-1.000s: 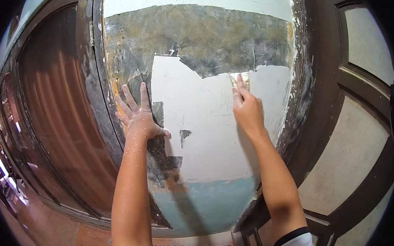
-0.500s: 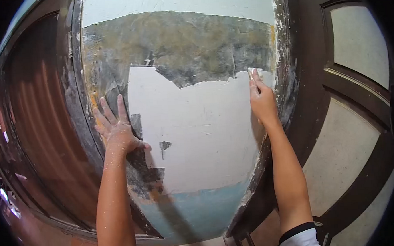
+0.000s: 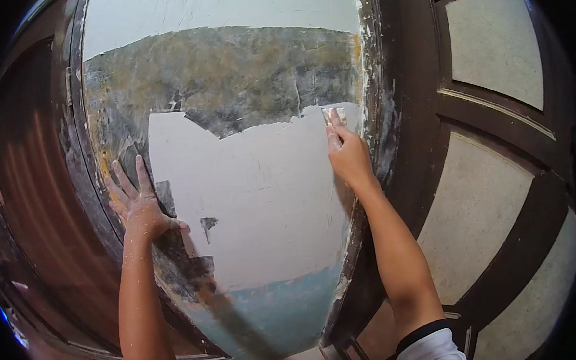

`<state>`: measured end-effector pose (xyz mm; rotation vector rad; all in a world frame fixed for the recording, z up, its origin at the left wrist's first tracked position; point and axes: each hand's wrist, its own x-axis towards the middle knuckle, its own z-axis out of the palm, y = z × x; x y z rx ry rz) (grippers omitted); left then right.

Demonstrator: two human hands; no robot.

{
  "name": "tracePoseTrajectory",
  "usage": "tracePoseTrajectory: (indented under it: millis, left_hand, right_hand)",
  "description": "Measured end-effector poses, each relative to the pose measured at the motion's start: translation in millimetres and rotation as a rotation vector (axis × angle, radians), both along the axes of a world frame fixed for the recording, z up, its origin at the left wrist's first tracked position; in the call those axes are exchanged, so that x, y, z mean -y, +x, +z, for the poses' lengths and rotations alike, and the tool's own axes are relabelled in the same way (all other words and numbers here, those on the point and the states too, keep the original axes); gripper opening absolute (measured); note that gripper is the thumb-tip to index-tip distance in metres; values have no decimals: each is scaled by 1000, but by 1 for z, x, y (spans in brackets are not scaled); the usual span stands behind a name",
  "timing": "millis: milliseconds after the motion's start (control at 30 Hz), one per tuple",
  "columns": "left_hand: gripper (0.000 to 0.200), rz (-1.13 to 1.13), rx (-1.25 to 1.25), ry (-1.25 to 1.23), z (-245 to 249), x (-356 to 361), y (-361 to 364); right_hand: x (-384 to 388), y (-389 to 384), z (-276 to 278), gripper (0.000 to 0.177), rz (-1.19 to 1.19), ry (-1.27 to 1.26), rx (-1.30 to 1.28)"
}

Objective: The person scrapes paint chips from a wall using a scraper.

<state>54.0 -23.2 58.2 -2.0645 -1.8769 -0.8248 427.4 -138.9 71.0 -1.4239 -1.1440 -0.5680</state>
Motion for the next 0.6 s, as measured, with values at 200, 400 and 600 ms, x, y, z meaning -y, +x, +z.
tracePoseTrajectory:
  millis: [200, 400, 600]
  left_hand:
    - [177, -11, -6, 57, 3, 12, 0]
    - [157, -238, -97, 542, 50, 14, 19]
    - [175, -106, -165, 153, 80, 16, 43]
  right_hand:
    - [-1, -11, 3, 39, 24, -14, -114]
    - [16, -25, 20, 38, 58, -108, -260]
    - [5, -1, 21, 38, 40, -79, -164]
